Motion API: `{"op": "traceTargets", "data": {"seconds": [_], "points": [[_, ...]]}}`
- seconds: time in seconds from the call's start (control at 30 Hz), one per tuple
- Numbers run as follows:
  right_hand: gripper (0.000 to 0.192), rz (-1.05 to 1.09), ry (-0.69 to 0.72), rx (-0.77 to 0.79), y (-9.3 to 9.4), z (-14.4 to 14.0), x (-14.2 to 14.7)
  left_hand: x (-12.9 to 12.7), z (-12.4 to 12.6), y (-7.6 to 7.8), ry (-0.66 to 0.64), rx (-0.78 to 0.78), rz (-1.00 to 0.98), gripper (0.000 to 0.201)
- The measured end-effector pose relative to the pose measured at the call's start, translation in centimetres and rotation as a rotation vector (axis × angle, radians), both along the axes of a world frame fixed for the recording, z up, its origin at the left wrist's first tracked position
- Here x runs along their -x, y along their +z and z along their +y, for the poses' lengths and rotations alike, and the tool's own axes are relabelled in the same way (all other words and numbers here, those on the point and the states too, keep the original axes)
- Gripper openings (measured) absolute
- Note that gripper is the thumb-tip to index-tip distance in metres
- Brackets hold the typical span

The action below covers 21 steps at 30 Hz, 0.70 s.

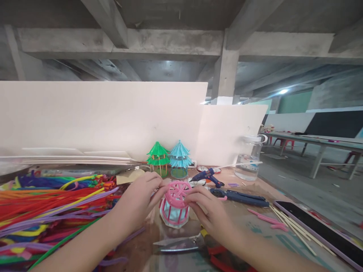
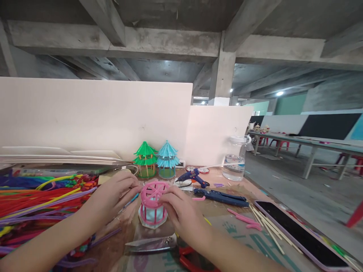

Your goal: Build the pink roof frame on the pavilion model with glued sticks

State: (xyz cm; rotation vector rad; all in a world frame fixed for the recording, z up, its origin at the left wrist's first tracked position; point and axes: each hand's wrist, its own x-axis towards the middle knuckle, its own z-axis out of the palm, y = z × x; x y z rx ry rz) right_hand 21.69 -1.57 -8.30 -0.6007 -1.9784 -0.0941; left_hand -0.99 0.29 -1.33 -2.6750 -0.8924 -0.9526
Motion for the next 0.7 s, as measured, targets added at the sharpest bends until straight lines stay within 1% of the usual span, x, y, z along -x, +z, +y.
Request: {"op": "traceTargets", "data": {"seconds": [0.13,0.23,0.37,0.43,0.5,0.6,0.7], "points": [[0.019,-0.017,-0.019,-0.004,0.4,-0.2,-0.1,0.0,0.1,0.0,-0.005,-0.031,-0.017,0.026],[0.019,-0.038,-0.045,0.007,0.6,-0.4,-0.1,-0.2,-0.1,0.1,0.043,-0.062,-0.025,0.027],[0.019,-0.047,-0.046,0.028,0.7,-0.6,-0.2,-0.2,-0.2,0.2,0.067,-0.013,0.025,0.033],[0.02,-0.042,-0.034,0.024,0.7,-0.6,-0.2,-0.1,-0.1,0.2,0.042,0.026,0.047,0.035],[0.02,-0.038,-0.033,0.013,0.7,-0.5,-0.1,0.1,0.1,0.1,-0.014,0.034,0.045,0.027],[0.02,-0.04,-0.041,0.006,0.7,-0.4,-0.1,0.2,0.4,-0.3,-0.111,-0.023,0.061,0.01],[0.021,-0.056,-0.039,-0.01,0.9,-0.3,-0.2,0.1,0.6,-0.8,-0.139,-0.097,0.1,0.007]]}}
